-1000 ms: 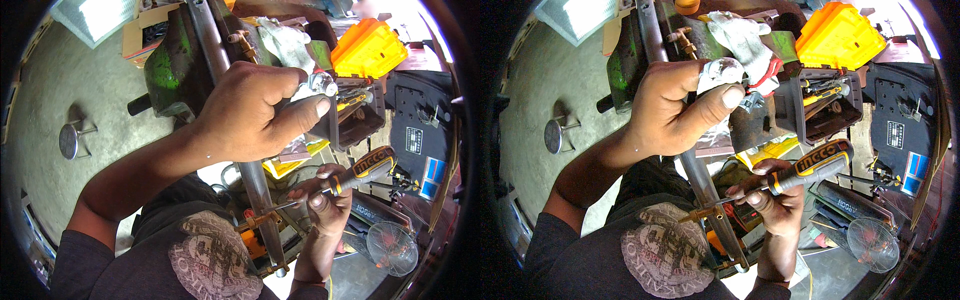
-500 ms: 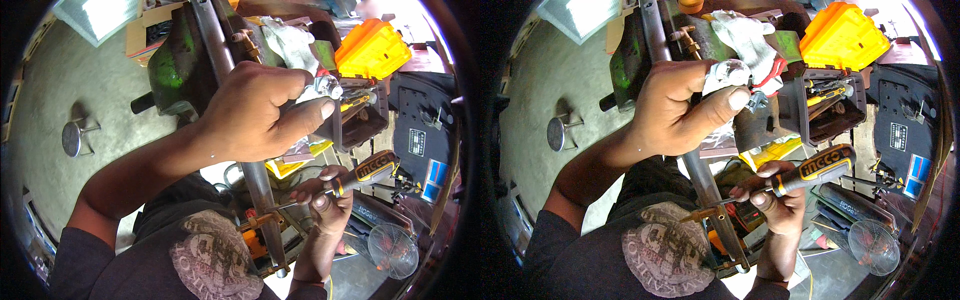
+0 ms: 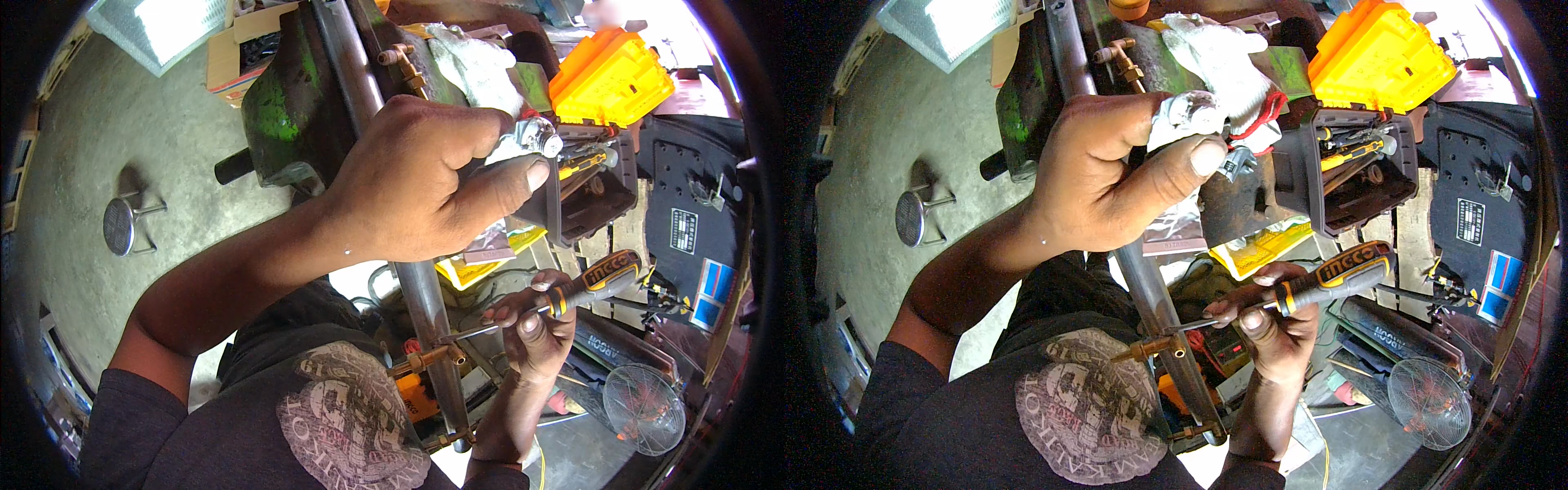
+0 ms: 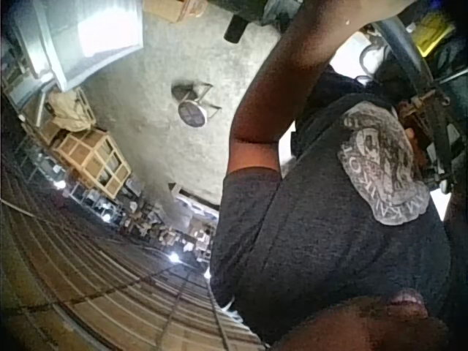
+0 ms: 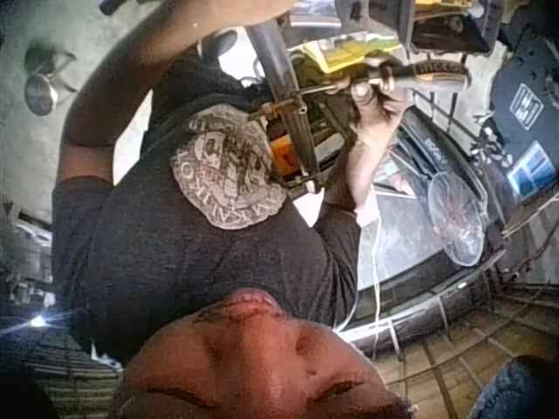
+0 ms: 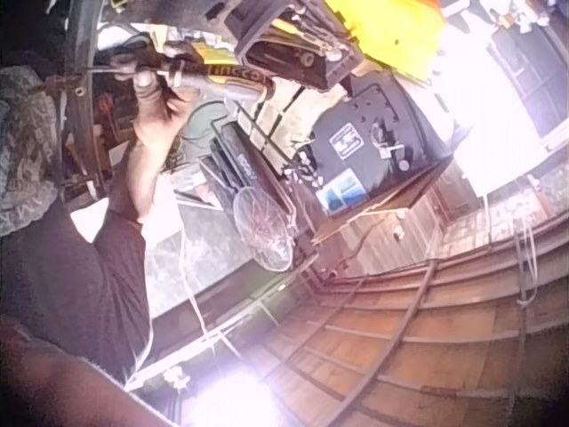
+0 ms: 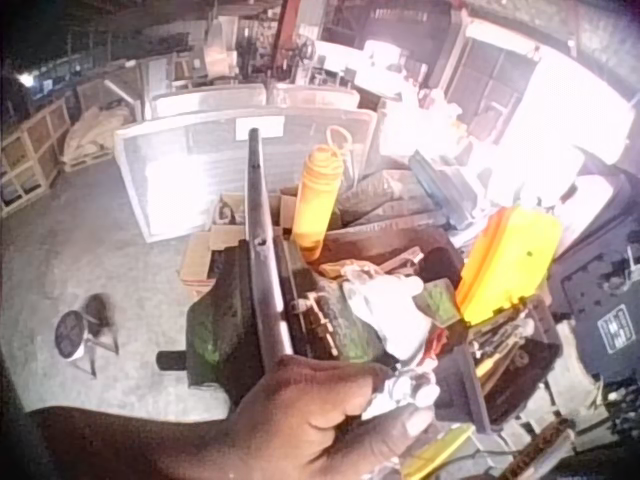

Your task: The person uses a screwdriver and adjustable wrench to tighten brass valves onto a metal pipe clamped in a vise. They wipe the pipe with a cloth and reposition the pipe to access different fittings.

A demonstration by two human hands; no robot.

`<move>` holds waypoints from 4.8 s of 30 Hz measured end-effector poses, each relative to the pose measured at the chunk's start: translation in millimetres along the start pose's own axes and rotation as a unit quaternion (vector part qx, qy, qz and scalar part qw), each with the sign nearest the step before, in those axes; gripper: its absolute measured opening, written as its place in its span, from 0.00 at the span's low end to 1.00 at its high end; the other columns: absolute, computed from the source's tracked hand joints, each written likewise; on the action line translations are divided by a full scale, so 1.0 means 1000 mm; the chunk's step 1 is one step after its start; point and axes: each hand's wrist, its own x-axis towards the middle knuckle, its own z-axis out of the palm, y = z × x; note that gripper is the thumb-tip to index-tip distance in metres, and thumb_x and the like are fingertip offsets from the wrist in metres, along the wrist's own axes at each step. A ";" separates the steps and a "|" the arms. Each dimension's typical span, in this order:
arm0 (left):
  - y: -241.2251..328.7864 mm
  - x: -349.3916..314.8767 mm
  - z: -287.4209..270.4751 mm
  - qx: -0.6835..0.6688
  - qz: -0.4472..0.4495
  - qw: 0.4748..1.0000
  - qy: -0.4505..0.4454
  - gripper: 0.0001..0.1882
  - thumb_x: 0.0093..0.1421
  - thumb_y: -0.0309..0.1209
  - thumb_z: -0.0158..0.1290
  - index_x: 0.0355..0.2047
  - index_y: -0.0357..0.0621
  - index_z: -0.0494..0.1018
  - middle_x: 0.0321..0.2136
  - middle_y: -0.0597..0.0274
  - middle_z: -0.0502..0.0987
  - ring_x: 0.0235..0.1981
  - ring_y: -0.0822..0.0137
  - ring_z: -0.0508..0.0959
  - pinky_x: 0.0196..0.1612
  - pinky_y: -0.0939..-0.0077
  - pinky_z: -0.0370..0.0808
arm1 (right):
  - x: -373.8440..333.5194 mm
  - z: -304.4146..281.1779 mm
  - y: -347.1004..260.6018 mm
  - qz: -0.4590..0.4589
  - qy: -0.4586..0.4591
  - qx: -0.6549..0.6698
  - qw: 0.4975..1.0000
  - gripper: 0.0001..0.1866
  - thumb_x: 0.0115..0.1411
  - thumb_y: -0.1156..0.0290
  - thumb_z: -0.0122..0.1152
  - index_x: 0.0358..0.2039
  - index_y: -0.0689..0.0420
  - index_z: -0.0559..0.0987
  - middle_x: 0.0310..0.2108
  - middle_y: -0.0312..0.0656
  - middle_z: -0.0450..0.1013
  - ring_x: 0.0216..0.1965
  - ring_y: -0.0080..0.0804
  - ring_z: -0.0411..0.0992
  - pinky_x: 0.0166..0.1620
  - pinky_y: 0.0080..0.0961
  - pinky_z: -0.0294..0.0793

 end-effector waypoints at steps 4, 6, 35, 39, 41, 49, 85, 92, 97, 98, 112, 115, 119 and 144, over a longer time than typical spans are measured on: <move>0.000 0.000 -0.001 0.006 -0.003 1.000 -0.004 0.13 0.68 0.35 0.57 0.42 0.35 0.78 0.22 0.66 0.77 0.23 0.77 0.73 0.28 0.77 0.71 | -0.002 -0.001 0.003 0.000 0.009 0.010 1.000 0.26 0.59 0.69 0.72 0.51 0.63 0.68 0.26 0.48 0.78 0.28 0.40 0.79 0.41 0.44 0.84; 0.000 0.000 0.000 0.001 -0.011 1.000 0.003 0.14 0.68 0.35 0.57 0.43 0.35 0.77 0.23 0.66 0.77 0.23 0.78 0.73 0.28 0.77 0.71 | -0.001 0.001 0.005 0.002 0.013 0.018 1.000 0.26 0.59 0.69 0.72 0.51 0.63 0.68 0.26 0.48 0.77 0.27 0.39 0.79 0.41 0.44 0.84; 0.017 0.005 0.003 -0.017 -0.055 0.997 0.043 0.13 0.68 0.37 0.57 0.39 0.37 0.80 0.23 0.67 0.79 0.23 0.78 0.73 0.28 0.79 0.70 | -0.053 -0.016 -0.004 0.040 0.132 0.213 0.967 0.24 0.60 0.66 0.72 0.50 0.60 0.70 0.28 0.44 0.78 0.26 0.33 0.77 0.34 0.36 0.84; 0.015 0.002 0.003 0.016 -0.082 0.996 0.024 0.14 0.69 0.37 0.55 0.39 0.37 0.81 0.30 0.69 0.81 0.32 0.78 0.75 0.37 0.78 0.72 | -0.091 0.010 -0.028 -0.001 0.195 0.244 0.950 0.24 0.57 0.70 0.74 0.45 0.60 0.67 0.28 0.54 0.78 0.30 0.47 0.81 0.31 0.39 0.85; 0.013 0.004 0.004 0.044 -0.102 0.994 0.022 0.17 0.68 0.42 0.55 0.37 0.38 0.81 0.29 0.68 0.77 0.32 0.77 0.72 0.37 0.77 0.70 | -0.105 0.021 -0.036 -0.040 0.220 0.303 0.926 0.23 0.56 0.75 0.73 0.41 0.58 0.63 0.31 0.57 0.78 0.32 0.51 0.81 0.33 0.39 0.87; 0.010 0.012 0.005 -0.009 -0.107 0.993 -0.040 0.13 0.67 0.41 0.58 0.35 0.44 0.80 0.27 0.75 0.75 0.28 0.81 0.69 0.32 0.82 0.66 | -0.152 0.083 0.005 -0.232 0.349 0.168 0.892 0.23 0.57 0.83 0.70 0.38 0.56 0.61 0.37 0.54 0.76 0.42 0.46 0.81 0.44 0.38 0.85; -0.022 0.045 -0.032 0.047 0.005 0.979 -0.200 0.19 0.72 0.41 0.51 0.39 0.35 0.79 0.29 0.62 0.79 0.30 0.75 0.76 0.35 0.79 0.73 | -0.093 0.151 0.113 -0.381 0.496 -0.008 0.780 0.20 0.51 0.85 0.74 0.37 0.57 0.71 0.39 0.51 0.80 0.46 0.45 0.81 0.50 0.38 0.82; -0.020 0.044 -0.029 0.030 -0.006 0.978 -0.207 0.18 0.72 0.41 0.51 0.38 0.36 0.78 0.29 0.64 0.78 0.29 0.76 0.76 0.35 0.80 0.73 | -0.093 0.152 0.112 -0.395 0.496 -0.038 0.772 0.17 0.52 0.83 0.74 0.34 0.58 0.72 0.38 0.51 0.80 0.46 0.46 0.81 0.50 0.39 0.82; -0.018 0.044 -0.029 0.039 -0.003 0.978 -0.206 0.19 0.71 0.42 0.52 0.38 0.36 0.78 0.29 0.64 0.78 0.29 0.77 0.76 0.35 0.80 0.73 | -0.098 0.154 0.108 -0.368 0.503 -0.100 0.776 0.15 0.52 0.81 0.75 0.32 0.59 0.73 0.38 0.51 0.80 0.45 0.46 0.82 0.48 0.39 0.84; -0.019 0.044 -0.029 0.037 -0.001 0.978 -0.206 0.19 0.71 0.42 0.52 0.38 0.36 0.78 0.29 0.64 0.78 0.29 0.77 0.76 0.35 0.80 0.73 | -0.099 0.154 0.109 -0.365 0.502 -0.102 0.778 0.15 0.52 0.81 0.75 0.31 0.59 0.74 0.37 0.50 0.80 0.45 0.46 0.82 0.47 0.39 0.84; -0.023 0.046 -0.029 0.034 -0.002 0.977 -0.211 0.19 0.72 0.42 0.51 0.38 0.35 0.78 0.30 0.63 0.79 0.30 0.75 0.76 0.36 0.79 0.73 | -0.102 0.160 0.118 -0.402 0.483 -0.149 0.763 0.17 0.47 0.82 0.78 0.28 0.59 0.74 0.38 0.50 0.81 0.46 0.48 0.82 0.45 0.36 0.85; -0.024 0.047 -0.030 0.050 0.015 0.976 -0.211 0.19 0.72 0.42 0.51 0.37 0.35 0.78 0.30 0.63 0.79 0.30 0.75 0.76 0.37 0.79 0.73 | -0.102 0.161 0.120 -0.413 0.486 -0.128 0.759 0.16 0.47 0.82 0.77 0.27 0.59 0.74 0.38 0.50 0.81 0.45 0.48 0.82 0.44 0.34 0.85; -0.020 0.045 -0.028 0.074 0.009 0.975 -0.209 0.19 0.72 0.41 0.50 0.37 0.35 0.78 0.29 0.64 0.78 0.30 0.76 0.75 0.37 0.79 0.71 | -0.113 0.157 0.120 -0.394 0.461 -0.090 0.790 0.15 0.51 0.84 0.73 0.30 0.58 0.73 0.38 0.52 0.80 0.43 0.47 0.82 0.45 0.37 0.85; -0.015 0.043 -0.018 0.114 0.030 0.974 -0.192 0.14 0.71 0.38 0.53 0.35 0.40 0.79 0.26 0.70 0.77 0.25 0.80 0.71 0.30 0.82 0.65 | -0.154 0.103 0.156 -0.268 0.114 0.368 0.883 0.08 0.63 0.76 0.61 0.43 0.61 0.76 0.48 0.64 0.77 0.50 0.59 0.78 0.50 0.50 0.82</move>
